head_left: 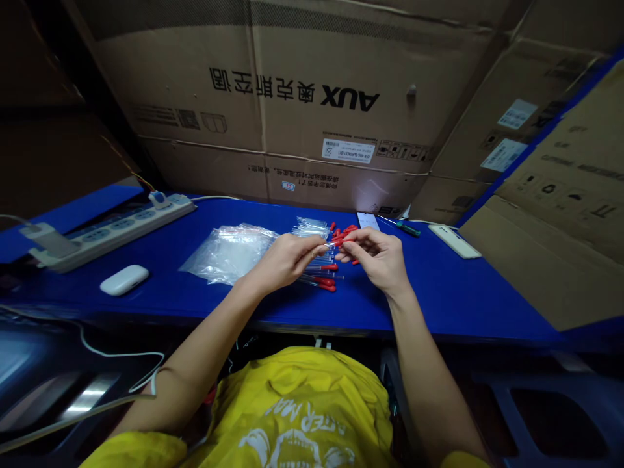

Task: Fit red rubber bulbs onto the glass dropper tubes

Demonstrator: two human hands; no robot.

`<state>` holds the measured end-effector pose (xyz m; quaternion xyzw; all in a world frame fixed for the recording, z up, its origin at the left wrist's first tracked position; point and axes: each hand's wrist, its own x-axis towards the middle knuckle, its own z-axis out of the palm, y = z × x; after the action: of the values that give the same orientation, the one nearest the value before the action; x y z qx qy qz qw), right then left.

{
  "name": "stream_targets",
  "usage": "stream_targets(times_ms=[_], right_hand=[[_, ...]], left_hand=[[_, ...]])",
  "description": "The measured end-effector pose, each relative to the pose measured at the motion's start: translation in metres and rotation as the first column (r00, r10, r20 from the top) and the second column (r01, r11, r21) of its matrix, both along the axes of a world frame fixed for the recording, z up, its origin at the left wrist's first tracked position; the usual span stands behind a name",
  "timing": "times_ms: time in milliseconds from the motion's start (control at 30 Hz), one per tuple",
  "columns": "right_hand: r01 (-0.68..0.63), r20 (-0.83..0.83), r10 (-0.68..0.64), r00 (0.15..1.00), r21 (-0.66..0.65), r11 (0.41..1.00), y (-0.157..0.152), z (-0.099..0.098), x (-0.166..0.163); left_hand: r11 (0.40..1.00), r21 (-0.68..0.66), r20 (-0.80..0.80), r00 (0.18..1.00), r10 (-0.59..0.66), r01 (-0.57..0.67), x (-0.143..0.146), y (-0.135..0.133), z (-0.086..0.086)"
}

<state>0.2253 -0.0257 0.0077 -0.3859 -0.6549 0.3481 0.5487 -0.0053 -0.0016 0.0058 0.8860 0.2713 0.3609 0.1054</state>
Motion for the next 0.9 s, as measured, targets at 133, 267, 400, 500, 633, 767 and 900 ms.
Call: stream_targets(times_ms=[133, 267, 400, 500, 633, 767, 900], right_hand=[[0.012, 0.006, -0.012, 1.000, 0.001, 1.000, -0.0002, 0.0017, 0.0010], [-0.013, -0.005, 0.013, 1.000, -0.016, 1.000, -0.0005, 0.0022, 0.0022], [-0.013, 0.004, 0.013, 1.000, -0.024, 1.000, -0.0003, 0.0013, 0.0022], [-0.017, 0.012, 0.018, 1.000, -0.013, 1.000, 0.0000, 0.0004, 0.0021], [-0.016, 0.028, 0.016, 0.999, 0.001, 1.000, 0.0001, -0.0006, 0.0015], [-0.020, 0.012, 0.020, 1.000, 0.003, 1.000, 0.0005, -0.0011, -0.0001], [-0.018, 0.013, 0.018, 1.000, -0.008, 1.000, 0.0011, -0.0014, -0.0027]], left_hand=[[1.000, -0.004, 0.004, 1.000, -0.010, 0.010, -0.0001, -0.0004, 0.0006], [1.000, -0.005, -0.007, 1.000, 0.005, -0.005, 0.0001, -0.0011, 0.0008], [1.000, -0.018, -0.012, 1.000, 0.000, -0.001, -0.0005, -0.0009, 0.0010], [1.000, -0.013, -0.014, 1.000, -0.001, 0.001, -0.0008, -0.0004, 0.0009], [1.000, -0.012, -0.004, 1.000, -0.012, 0.012, -0.0005, -0.0001, 0.0007], [0.999, -0.023, 0.011, 1.000, -0.022, 0.023, -0.0003, 0.0003, -0.0002], [0.998, -0.053, 0.024, 1.000, -0.021, 0.022, -0.0007, 0.0006, -0.0009]])
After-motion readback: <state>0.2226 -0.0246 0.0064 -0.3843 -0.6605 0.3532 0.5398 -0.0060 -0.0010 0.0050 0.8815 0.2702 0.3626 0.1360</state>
